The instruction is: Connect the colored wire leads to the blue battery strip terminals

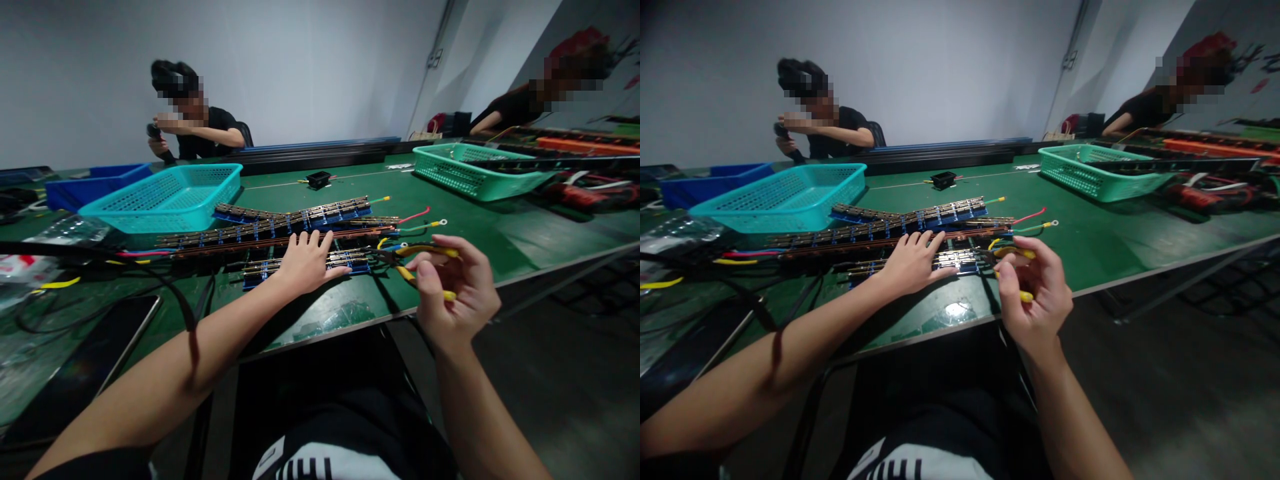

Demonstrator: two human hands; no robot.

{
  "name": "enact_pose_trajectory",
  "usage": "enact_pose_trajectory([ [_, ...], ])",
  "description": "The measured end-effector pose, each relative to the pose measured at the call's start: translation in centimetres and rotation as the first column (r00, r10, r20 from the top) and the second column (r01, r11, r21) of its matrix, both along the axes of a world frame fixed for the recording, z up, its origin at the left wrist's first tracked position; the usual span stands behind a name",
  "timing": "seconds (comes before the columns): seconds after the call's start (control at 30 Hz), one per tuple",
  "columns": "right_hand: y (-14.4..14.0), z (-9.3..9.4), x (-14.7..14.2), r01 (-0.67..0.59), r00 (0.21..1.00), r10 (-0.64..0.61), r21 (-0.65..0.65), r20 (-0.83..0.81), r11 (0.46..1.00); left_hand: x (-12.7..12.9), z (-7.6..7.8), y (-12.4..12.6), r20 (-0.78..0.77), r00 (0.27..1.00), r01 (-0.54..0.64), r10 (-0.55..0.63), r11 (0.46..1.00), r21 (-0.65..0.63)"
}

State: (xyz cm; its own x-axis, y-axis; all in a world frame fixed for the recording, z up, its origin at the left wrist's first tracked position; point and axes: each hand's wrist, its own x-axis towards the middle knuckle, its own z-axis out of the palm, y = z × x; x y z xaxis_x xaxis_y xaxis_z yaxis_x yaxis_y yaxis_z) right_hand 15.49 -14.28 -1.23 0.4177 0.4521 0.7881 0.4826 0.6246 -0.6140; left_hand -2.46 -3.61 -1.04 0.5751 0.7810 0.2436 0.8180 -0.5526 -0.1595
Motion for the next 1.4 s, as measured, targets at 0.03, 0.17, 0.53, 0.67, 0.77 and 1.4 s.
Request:
enact_pose_trajectory([
  [0.03,-0.1,-0.2,0.0,-0.023,0.999,0.024,-0.032,0.037,0.999,0.0,0.0,0.0,0.0,1.0,-0.001,0.001,1.0,-0.002],
  [0.17,0.0,-1.2,0.3,-0.084,0.98,0.093,-0.063,0.176,0.995,0.0,-0.2,0.1,0.01,1.0,-0.001,0.001,1.0,0.002],
  [0.53,1.1,-1.6,0.7,-0.202,0.923,0.268,-0.244,0.277,0.948,-0.1,-0.5,0.3,-0.024,1.0,0.006,-0.006,1.0,0.009],
  [0.67,1.0,-2.2,0.2,-0.135,0.959,0.182,-0.218,0.215,0.967,-0.2,-0.2,0.3,0.007,0.998,0.064,-0.065,0.996,0.056],
  [0.77,0.8,-2.6,-0.1,-0.108,0.973,0.146,-0.209,0.177,0.972,0.0,0.6,-0.3,0.057,0.955,0.283,-0.292,0.95,0.135],
  [1.4,-0.5,-0.3,1.4,-0.096,0.876,0.228,-0.31,0.424,0.946,1.2,0.3,-2.2,0.285,0.758,0.584,-0.586,0.805,0.104],
])
